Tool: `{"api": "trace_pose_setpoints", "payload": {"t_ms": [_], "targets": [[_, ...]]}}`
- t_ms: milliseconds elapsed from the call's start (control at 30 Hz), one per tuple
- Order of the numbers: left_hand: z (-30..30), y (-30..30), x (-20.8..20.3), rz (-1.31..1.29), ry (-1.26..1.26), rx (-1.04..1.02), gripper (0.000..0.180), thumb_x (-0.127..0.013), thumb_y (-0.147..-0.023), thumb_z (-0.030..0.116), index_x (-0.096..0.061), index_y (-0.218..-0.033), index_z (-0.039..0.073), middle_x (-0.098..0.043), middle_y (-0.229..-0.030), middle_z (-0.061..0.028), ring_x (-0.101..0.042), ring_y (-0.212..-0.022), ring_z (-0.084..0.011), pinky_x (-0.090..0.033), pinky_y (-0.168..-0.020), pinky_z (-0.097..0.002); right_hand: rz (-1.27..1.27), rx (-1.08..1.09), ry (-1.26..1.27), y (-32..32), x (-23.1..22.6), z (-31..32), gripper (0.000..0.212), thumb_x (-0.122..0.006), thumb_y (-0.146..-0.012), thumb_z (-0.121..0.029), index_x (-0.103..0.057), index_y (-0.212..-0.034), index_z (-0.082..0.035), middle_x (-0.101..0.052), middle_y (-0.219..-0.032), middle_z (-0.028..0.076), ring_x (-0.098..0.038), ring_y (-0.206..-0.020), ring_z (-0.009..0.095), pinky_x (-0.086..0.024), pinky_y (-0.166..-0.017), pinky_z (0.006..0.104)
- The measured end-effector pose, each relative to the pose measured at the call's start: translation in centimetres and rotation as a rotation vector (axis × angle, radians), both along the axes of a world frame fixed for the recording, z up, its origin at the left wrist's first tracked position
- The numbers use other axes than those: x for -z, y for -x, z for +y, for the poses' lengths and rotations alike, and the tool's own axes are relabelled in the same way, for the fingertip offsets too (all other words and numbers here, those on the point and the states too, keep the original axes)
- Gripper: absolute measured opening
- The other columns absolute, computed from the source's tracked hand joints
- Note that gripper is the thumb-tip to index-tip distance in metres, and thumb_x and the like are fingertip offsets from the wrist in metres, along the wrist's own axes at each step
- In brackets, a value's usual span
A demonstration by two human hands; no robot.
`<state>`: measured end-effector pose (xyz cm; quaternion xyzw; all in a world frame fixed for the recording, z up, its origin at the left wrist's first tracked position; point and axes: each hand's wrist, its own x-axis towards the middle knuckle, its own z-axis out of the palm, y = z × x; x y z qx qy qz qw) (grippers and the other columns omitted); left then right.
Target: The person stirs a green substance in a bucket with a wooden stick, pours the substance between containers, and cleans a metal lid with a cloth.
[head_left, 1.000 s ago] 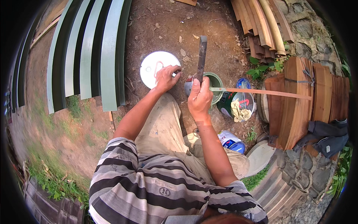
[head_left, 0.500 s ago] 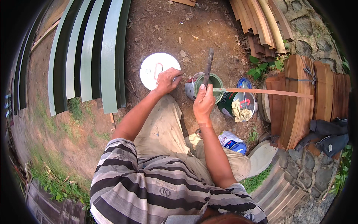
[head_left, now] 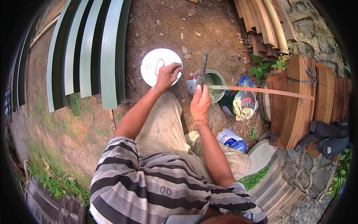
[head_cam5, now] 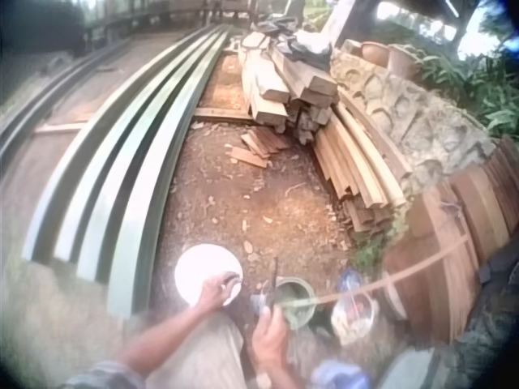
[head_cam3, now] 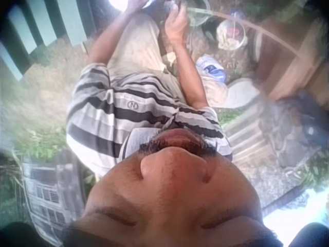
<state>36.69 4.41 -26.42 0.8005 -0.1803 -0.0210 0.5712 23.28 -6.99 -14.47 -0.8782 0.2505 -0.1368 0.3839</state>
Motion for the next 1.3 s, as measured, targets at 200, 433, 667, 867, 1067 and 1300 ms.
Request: {"api": "trace_pose_setpoints", "payload": {"t_ms": [200, 433, 667, 867, 1067, 1300], "targets": [[0.0, 0.1, -0.6, -0.009, -0.038, 0.029, 0.014, -0.078, -0.094, 0.015, -0.075, -0.099, 0.003, -0.076, -0.087, -0.0161, -0.075, -0.076, -0.0321, -0.057, -0.068, -0.0386, 0.018, -0.022, 0.006, -0.1, 0.0, 0.0, 0.029, -0.049, -0.112, -0.028, -0.058, -0.103, -0.002, -0.063, -0.078, 0.026, -0.062, -0.075, 0.051, -0.046, -0.066, 0.0528], [-0.2, -0.1, 0.1, -0.138, -0.027, 0.041, 0.014, -0.078, -0.094, 0.015, -0.076, -0.101, 0.002, -0.077, -0.087, -0.0141, -0.075, -0.071, -0.0249, -0.056, -0.066, -0.0356, -0.039, -0.103, 0.075, -0.8, -1.0, -0.2, 0.030, -0.055, -0.109, -0.029, -0.059, -0.112, 0.001, -0.064, -0.076, 0.029, -0.063, -0.073, 0.053, -0.045, -0.063, 0.0581], [0.0, -0.1, 0.3, -0.121, -0.035, 0.024, 0.015, -0.078, -0.094, 0.015, -0.075, -0.101, 0.002, -0.077, -0.086, -0.0143, -0.074, -0.069, -0.0250, -0.056, -0.065, -0.0354, -0.125, -0.115, 0.059, -1.8, -3.2, 0.3, 0.027, -0.057, -0.109, -0.026, -0.059, -0.112, 0.001, -0.064, -0.074, 0.027, -0.064, -0.070, 0.051, -0.046, -0.061, 0.0555], [0.0, -0.1, -0.1, -0.131, -0.036, 0.032, 0.016, -0.078, -0.094, 0.015, -0.074, -0.102, 0.001, -0.076, -0.085, -0.0160, -0.073, -0.069, -0.0261, -0.054, -0.065, -0.0360, -0.199, -0.135, 0.038, -2.5, -4.3, 0.3, 0.025, -0.056, -0.109, -0.025, -0.059, -0.110, 0.000, -0.064, -0.071, 0.024, -0.065, -0.066, 0.048, -0.047, -0.058, 0.0523], [0.1, -0.2, 0.0, -0.167, -0.044, 0.070, 0.015, -0.078, -0.093, 0.013, -0.075, -0.102, 0.002, -0.076, -0.090, -0.0150, -0.074, -0.076, -0.0293, -0.056, -0.068, -0.0376, -0.179, -0.174, 0.102, -2.5, -4.0, 0.4, 0.024, -0.057, -0.109, -0.026, -0.060, -0.110, -0.002, -0.064, -0.069, 0.022, -0.065, -0.062, 0.047, -0.047, -0.057, 0.0525], [0.3, -0.1, -0.2, -0.136, -0.063, 0.102, 0.012, -0.076, -0.092, 0.010, -0.074, -0.101, 0.003, -0.075, -0.094, -0.0150, -0.074, -0.087, -0.0347, -0.058, -0.077, -0.0422, 0.116, -0.218, 0.192, -1.2, -1.0, -0.3, 0.025, -0.053, -0.110, -0.028, -0.060, -0.106, -0.004, -0.069, -0.077, 0.024, -0.068, -0.072, 0.050, -0.049, -0.064, 0.0572]]}}
